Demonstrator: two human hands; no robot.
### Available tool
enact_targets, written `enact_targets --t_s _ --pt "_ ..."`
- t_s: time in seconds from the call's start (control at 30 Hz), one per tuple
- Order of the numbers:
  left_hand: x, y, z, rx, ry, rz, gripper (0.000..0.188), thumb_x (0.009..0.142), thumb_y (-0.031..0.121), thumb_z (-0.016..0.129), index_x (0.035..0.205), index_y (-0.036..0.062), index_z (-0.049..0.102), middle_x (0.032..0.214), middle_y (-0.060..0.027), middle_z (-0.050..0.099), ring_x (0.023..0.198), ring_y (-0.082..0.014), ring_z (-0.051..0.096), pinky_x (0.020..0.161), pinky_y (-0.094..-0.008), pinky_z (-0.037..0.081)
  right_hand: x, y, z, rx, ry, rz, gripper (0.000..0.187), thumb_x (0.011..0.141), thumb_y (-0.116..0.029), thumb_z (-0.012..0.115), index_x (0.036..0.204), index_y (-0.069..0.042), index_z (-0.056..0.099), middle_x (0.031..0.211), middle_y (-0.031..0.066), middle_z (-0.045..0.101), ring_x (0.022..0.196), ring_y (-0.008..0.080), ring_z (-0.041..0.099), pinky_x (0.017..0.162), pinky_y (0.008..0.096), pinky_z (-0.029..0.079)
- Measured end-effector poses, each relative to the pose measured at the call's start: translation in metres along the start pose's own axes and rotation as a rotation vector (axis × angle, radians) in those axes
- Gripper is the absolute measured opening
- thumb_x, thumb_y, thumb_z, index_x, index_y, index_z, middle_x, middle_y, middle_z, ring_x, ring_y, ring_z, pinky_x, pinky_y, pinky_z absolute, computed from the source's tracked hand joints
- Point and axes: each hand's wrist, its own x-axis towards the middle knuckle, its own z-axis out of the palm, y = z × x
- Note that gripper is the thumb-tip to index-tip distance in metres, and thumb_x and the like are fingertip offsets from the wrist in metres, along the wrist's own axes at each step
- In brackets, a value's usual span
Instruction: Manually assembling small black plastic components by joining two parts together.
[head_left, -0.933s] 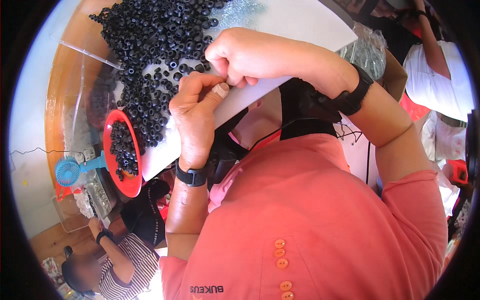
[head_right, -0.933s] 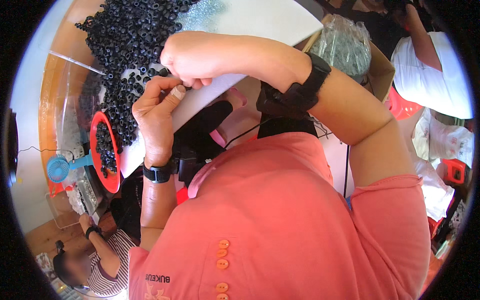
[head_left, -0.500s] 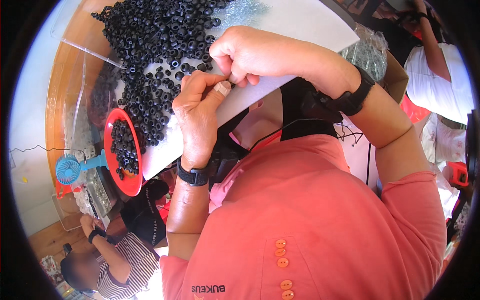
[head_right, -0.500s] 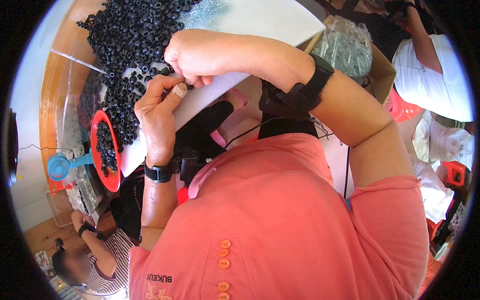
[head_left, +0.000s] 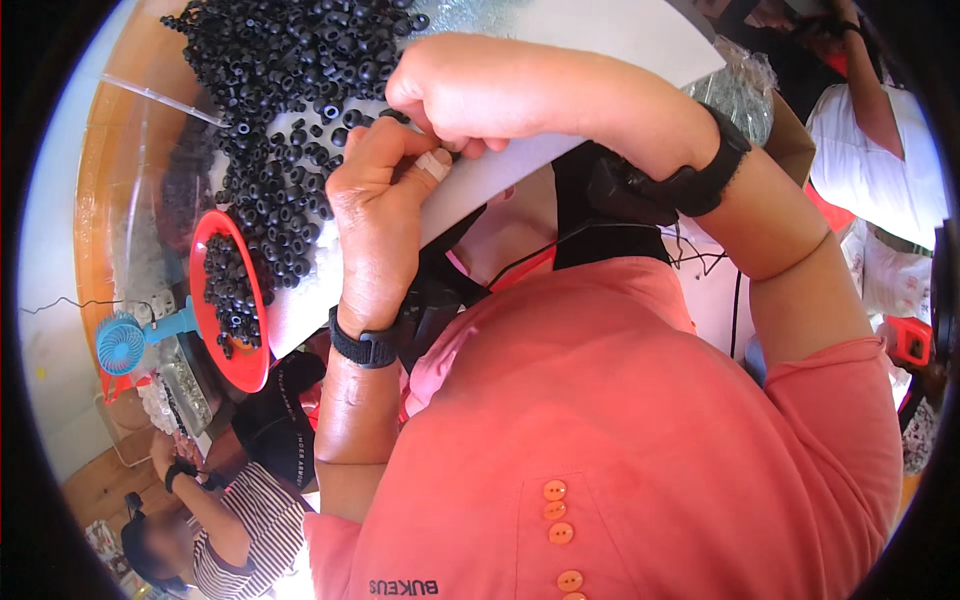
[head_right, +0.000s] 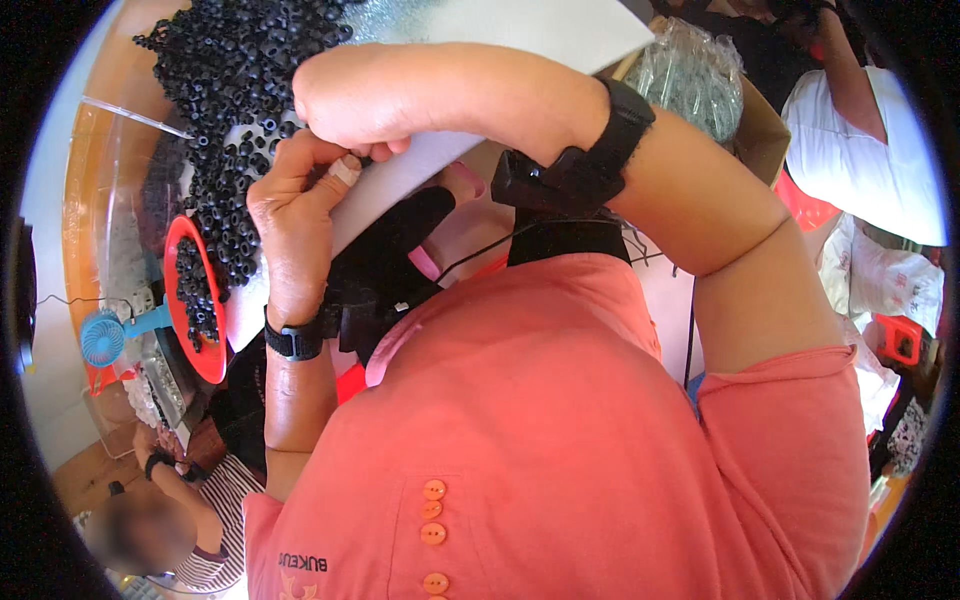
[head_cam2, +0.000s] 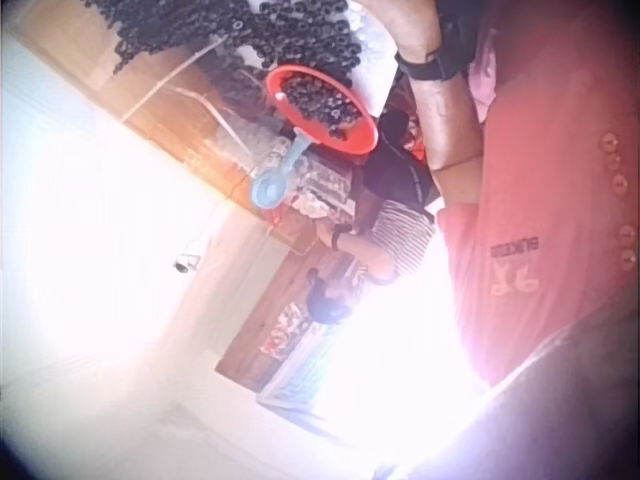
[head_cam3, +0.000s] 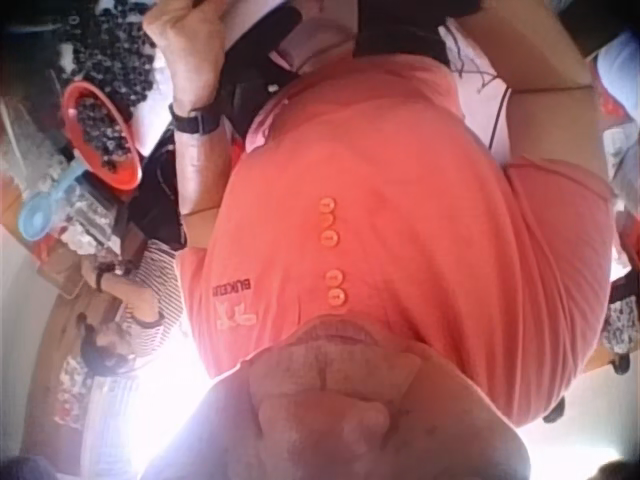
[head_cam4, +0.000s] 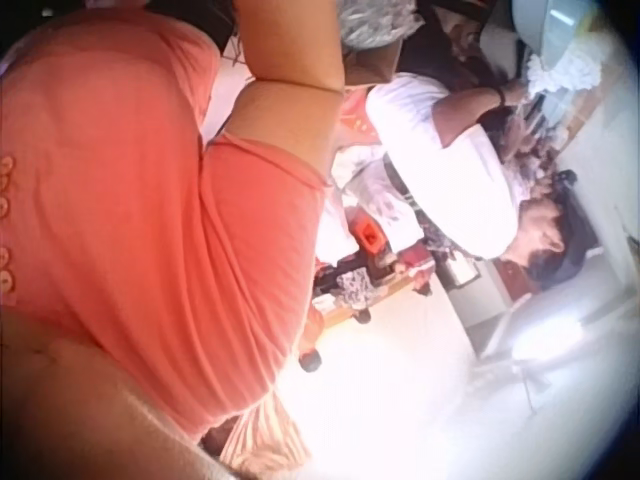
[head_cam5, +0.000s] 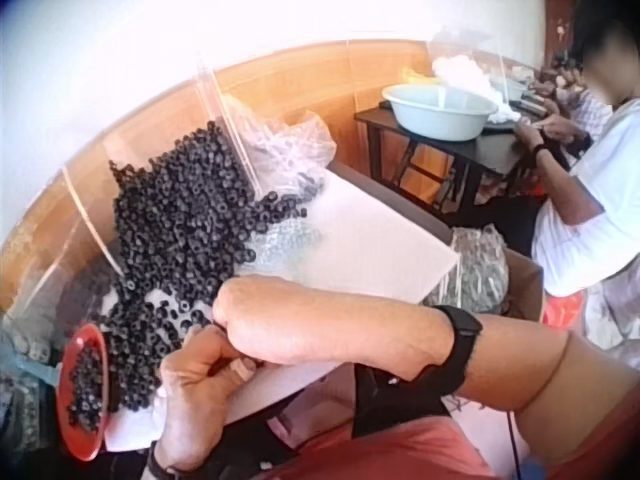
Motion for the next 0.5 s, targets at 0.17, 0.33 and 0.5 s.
enact_targets --t_s 0.17,0.33,0.5 --pt "-0.003 -0.002 -0.001 0.056 -0.037 0.022 0.005 0.08 0.0 0.067 0.085 0.0022 0.066 0.078 -0.0041 0.06 0.081 -0.0198 0.048 0.076 -0.0318 0.041 -0.004 -0.007 0.003 -0.062 -0.017 -0.006 0.011 0.066 0.001 0.052 0.073 0.002 0.06 0.058 0.0126 0.058 0.05 0.0198 0.057 0.045 0.033 0.041" --pt "0.001 0.0 -0.002 0.108 -0.033 -0.004 0.007 0.081 0.002 0.069 0.088 0.0022 0.067 0.079 -0.0047 0.061 0.082 -0.0199 0.049 0.075 -0.0318 0.042 -0.003 -0.003 -0.001 -0.098 -0.005 0.001 0.012 0.066 0.0 0.052 0.075 0.003 0.06 0.059 0.0125 0.06 0.049 0.0194 0.057 0.045 0.0329 0.041" --pt "0.003 -0.005 -0.003 0.103 -0.028 0.088 0.008 0.08 0.003 0.071 0.087 0.002 0.068 0.079 -0.0061 0.06 0.078 -0.0194 0.052 0.072 -0.0306 0.044 -0.002 -0.006 0.001 -0.089 0.051 -0.02 0.02 0.064 0.001 0.053 0.083 0.003 0.06 0.058 0.0119 0.058 0.048 0.0193 0.056 0.043 0.0324 0.04"
